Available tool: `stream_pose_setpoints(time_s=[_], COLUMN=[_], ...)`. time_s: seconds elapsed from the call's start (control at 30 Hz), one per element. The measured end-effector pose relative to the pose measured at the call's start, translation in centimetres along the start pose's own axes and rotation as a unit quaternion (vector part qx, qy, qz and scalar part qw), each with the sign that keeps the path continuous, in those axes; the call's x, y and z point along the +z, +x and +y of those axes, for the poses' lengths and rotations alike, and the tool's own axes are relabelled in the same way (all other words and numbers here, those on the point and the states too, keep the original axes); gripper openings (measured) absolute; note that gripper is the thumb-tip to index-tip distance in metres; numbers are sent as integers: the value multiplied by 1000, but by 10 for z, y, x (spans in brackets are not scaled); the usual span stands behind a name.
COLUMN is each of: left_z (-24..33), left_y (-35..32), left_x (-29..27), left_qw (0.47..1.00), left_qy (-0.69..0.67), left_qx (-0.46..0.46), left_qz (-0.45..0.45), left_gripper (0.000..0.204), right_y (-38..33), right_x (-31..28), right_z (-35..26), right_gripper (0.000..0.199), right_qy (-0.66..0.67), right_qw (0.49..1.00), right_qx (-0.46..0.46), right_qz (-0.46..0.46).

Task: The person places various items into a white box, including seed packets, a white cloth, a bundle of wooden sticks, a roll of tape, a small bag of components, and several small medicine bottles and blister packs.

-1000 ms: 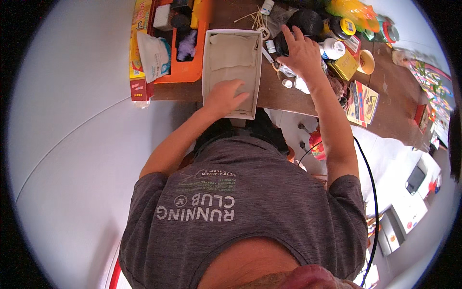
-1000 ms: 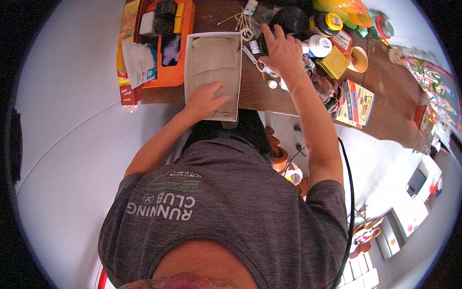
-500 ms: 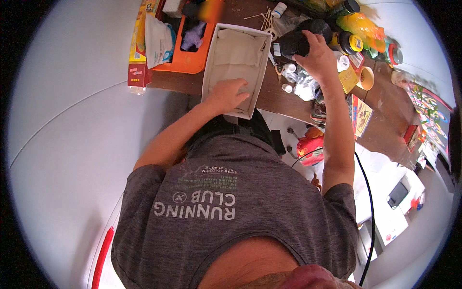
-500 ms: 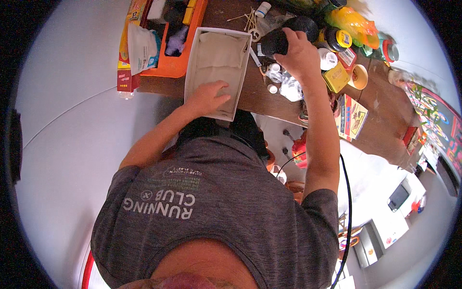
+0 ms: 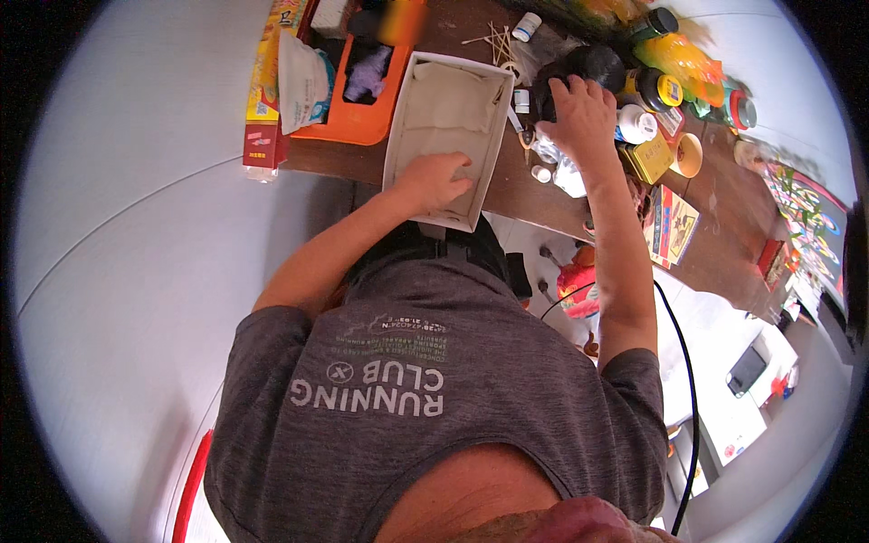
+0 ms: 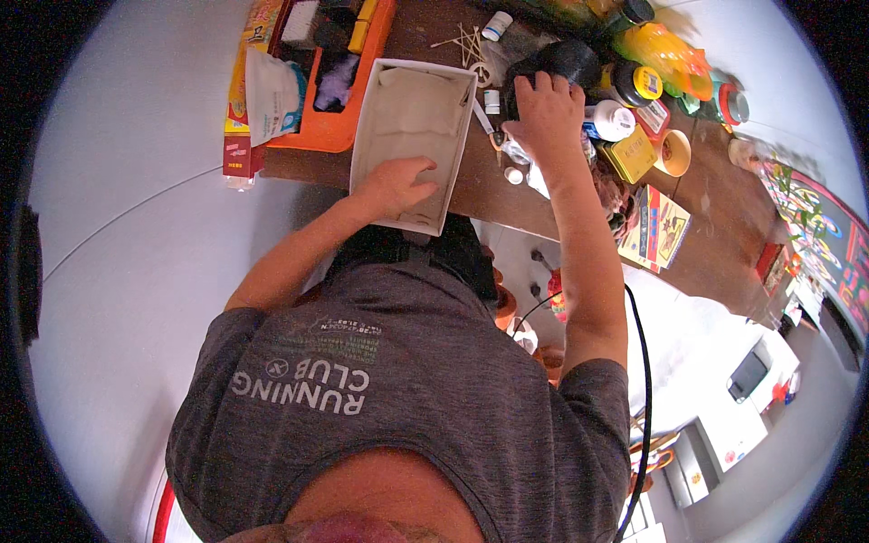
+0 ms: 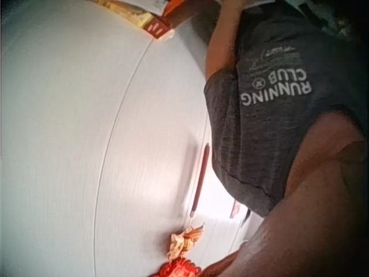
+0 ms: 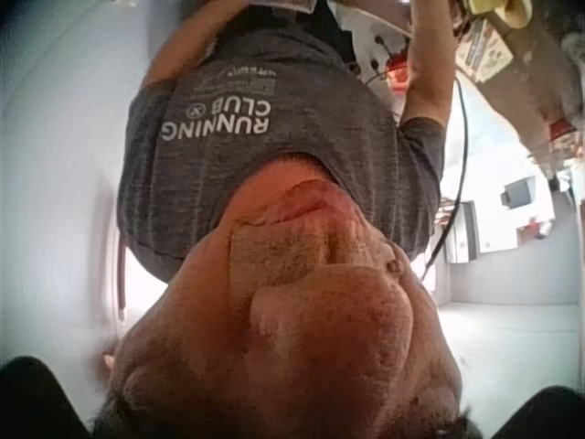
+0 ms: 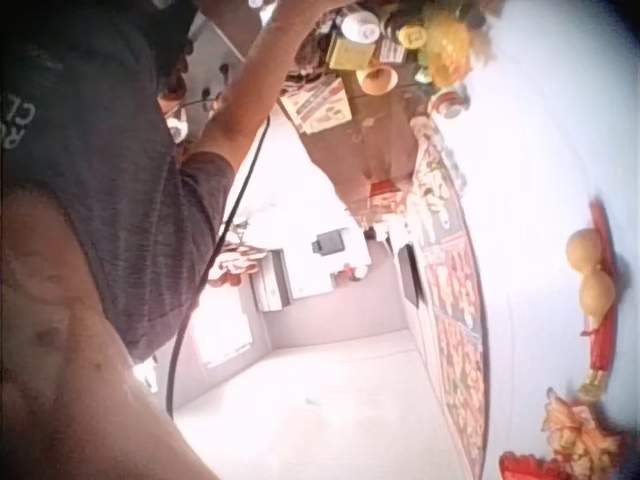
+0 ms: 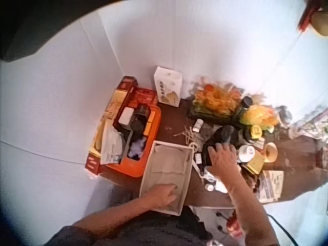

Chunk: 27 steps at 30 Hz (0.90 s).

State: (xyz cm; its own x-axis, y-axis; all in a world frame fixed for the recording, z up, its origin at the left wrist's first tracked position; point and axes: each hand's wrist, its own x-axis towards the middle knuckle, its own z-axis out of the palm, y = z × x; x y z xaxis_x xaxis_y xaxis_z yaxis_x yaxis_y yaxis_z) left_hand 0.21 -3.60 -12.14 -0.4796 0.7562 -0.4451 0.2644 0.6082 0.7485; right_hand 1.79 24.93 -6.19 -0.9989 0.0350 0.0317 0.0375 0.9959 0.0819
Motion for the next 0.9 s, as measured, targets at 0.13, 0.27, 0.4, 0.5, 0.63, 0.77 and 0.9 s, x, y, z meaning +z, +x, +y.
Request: stream_pose_setpoints(time_s=[0.13, 0.27, 0.4, 0.5, 0.63, 0.77, 0.9], left_z=[0, -1, -4, -8, -11, -17, -15], left_y=[-5, -5, -10, -12, -11, -2, 12], left_x=[-7, -17, -19, -20, -27, -26, -25], left_qw=[1000, 999, 998, 998, 997, 998, 997], left_qy=[-15, -28, -53, -61, -65, -55, -52], left_qx=[0, -14, -2, 1, 3, 9, 18], left_qz=[15, 14, 23, 35, 41, 27, 48], left_gripper=[50, 50, 48, 45, 43, 46, 47], right_y=[39, 90, 126, 138, 146, 149, 143], right_x=[3, 66, 91, 97, 98, 113, 128], right_z=[-18, -11, -11, -20, -26, -20, -15], right_gripper=[26, 48, 72, 74, 60, 42, 32], right_qy=[40, 148, 93, 82, 68, 68, 92], right_qw=[997, 987, 958, 957, 964, 970, 961], right_qx=[31, 58, 112, 120, 113, 118, 159], right_qz=[53, -34, -246, -250, -230, -202, -207])
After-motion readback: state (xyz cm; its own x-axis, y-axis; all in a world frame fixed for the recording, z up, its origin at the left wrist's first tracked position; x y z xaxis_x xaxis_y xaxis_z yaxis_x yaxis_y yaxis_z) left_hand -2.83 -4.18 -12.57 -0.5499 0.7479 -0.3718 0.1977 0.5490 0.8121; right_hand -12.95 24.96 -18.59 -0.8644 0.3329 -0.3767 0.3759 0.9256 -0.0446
